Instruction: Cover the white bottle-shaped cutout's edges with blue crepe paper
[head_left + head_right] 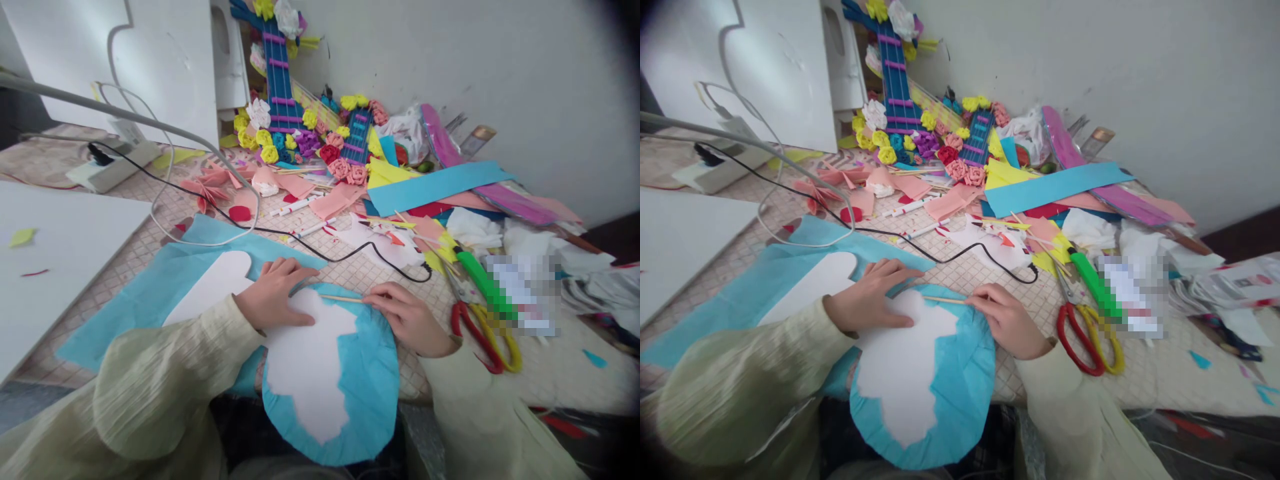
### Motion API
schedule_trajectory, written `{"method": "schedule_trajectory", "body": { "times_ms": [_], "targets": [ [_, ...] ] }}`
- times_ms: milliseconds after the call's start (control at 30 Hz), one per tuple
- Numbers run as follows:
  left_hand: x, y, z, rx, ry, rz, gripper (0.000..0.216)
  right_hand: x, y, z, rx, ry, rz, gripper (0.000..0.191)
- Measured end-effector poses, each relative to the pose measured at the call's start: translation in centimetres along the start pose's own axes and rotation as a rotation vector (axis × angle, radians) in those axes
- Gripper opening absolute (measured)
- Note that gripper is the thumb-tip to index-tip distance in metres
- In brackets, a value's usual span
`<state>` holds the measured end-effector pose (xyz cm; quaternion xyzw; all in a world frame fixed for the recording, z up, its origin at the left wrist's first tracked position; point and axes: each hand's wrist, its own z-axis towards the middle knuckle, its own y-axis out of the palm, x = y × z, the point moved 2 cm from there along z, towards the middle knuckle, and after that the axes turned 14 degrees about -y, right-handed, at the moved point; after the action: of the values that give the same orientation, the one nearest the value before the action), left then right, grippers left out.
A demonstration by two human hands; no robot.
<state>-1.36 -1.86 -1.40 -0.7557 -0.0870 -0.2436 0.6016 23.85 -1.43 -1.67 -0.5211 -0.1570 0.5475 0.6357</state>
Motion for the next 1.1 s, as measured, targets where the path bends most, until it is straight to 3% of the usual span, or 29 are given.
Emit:
{"method": "schedule_trajectory", "body": {
  "times_ms": [233,500,633,733,900,1100],
  "targets": [
    [-0.2,0.1,0.0,0.006,0.012,0.0,0.072,-1.3,-1.0,-1.3,-0.034,-0.012,0.052,0.031],
    [0.1,0.0,-0.1,0.005,0.039,-0.016,0.067,-4.6,-3.7,-2.9,-0.128,0.049,0.359,0.029],
    [0.5,0.0,-0.4,0.043,0.136,0.038,0.059,-5.9,-4.7,-4.1,-0.136,0.056,0.49,0.032],
    [0.7,0.2,-0.5,0.072,0.234,0.08,0.05,-6.1,-4.8,-4.7,-0.064,0.081,0.503,0.033],
    [0.9,0.4,-0.5,0.143,0.339,0.11,0.027,-5.1,-4.1,-5.4,0.118,0.21,0.386,0.02],
    [1.2,0.3,-0.5,0.255,0.366,0.049,0.022,-2.9,-3.1,-5.8,0.238,0.414,0.205,0.014]
  ]
}}
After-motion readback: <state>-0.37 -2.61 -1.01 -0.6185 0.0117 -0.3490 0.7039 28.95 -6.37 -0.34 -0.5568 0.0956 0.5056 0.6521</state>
